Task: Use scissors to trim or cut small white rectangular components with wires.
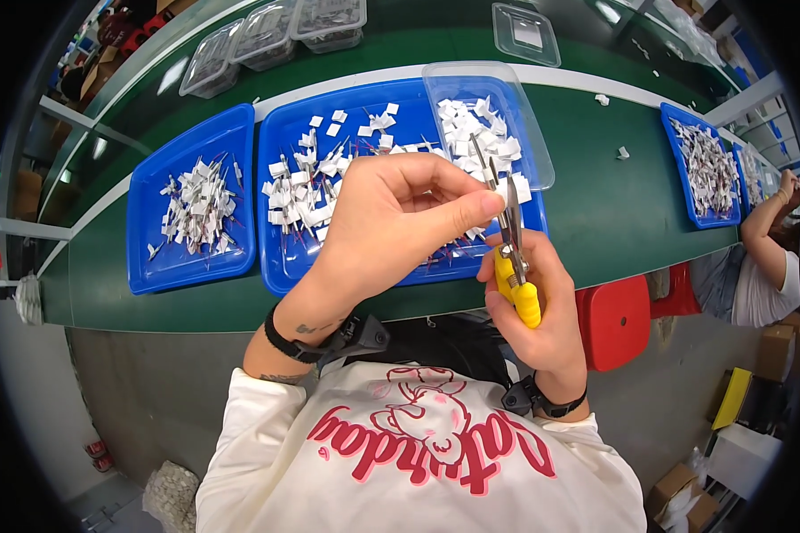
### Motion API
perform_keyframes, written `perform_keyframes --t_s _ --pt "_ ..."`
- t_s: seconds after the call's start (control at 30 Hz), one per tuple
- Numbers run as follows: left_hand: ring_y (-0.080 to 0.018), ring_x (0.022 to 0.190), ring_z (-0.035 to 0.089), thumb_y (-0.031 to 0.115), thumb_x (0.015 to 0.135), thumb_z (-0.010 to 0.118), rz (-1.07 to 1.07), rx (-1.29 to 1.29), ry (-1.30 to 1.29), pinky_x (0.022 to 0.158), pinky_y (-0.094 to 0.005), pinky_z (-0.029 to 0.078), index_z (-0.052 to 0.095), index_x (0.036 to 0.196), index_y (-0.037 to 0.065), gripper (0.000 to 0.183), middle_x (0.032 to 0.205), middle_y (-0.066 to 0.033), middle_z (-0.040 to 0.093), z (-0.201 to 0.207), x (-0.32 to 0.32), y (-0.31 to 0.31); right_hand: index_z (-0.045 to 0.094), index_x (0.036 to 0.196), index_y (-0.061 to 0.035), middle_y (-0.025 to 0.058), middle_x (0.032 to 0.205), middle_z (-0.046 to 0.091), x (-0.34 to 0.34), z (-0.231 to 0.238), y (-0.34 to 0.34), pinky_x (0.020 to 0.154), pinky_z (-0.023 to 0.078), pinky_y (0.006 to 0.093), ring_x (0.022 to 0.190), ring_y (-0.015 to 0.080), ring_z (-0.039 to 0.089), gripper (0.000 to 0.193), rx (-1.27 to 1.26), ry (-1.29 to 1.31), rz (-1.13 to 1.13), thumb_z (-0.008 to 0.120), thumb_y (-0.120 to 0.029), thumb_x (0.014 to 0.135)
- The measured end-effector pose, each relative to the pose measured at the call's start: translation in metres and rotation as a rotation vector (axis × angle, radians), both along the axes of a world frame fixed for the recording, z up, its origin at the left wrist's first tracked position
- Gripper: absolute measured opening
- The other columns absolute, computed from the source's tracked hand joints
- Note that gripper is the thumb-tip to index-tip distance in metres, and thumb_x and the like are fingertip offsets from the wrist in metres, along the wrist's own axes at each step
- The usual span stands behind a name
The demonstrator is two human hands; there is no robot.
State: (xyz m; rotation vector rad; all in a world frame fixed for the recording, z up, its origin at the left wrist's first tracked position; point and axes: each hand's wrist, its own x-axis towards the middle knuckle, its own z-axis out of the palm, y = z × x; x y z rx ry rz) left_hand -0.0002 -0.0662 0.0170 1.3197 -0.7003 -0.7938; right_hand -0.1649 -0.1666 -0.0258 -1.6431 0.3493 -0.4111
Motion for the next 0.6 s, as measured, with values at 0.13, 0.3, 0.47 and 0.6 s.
perform_keyframes --t_s 0.13,0.3,0.47,0.6 --pt "-0.0078 0.071 0.064 0.011 0.081 0.074 -0.032 0.040 -0.029 0.063 -0.0193 0.050 0.069 0.086 -0.004 0.016 0.078 -0.0072 0.068 0.001 0.004 -0.002 0.048 0.113 0.0000 0.0072 0.081 0.059 0.001 -0.002 -0.001 0.066 0.046 0.0251 0.069 0.0119 0.056 0.041 -0.038 -0.019 -0.026 0.059 0.007 0.074" --pt "-0.0101 0.071 0.063 0.009 0.081 0.073 -0.060 0.074 -0.076 0.064 -0.0213 0.050 0.069 0.085 -0.001 0.012 0.079 -0.0076 0.068 -0.002 0.010 -0.008 0.050 0.109 0.0011 0.0078 0.073 0.058 0.003 -0.004 -0.003 0.061 0.045 0.0250 0.065 0.0119 0.056 0.036 -0.104 -0.016 -0.067 0.061 0.007 0.075" --pt "-0.0105 0.071 0.064 0.010 0.081 0.073 -0.067 0.094 -0.065 0.066 -0.0219 0.050 0.069 0.086 -0.002 0.013 0.079 -0.0075 0.068 -0.005 0.018 -0.016 0.052 0.106 0.0002 0.0073 0.071 0.057 0.009 -0.004 -0.007 0.058 0.042 0.0234 0.063 0.0102 0.054 0.029 -0.169 0.020 -0.099 0.062 0.004 0.078" --pt "-0.0100 0.071 0.063 0.011 0.082 0.073 -0.055 0.058 -0.053 0.066 -0.0216 0.049 0.069 0.087 -0.002 0.015 0.079 -0.0070 0.068 -0.007 0.023 -0.019 0.053 0.103 -0.0010 0.0042 0.071 0.057 0.015 -0.007 -0.009 0.055 0.039 0.0214 0.061 0.0078 0.051 0.023 -0.135 0.013 -0.104 0.063 0.000 0.083"
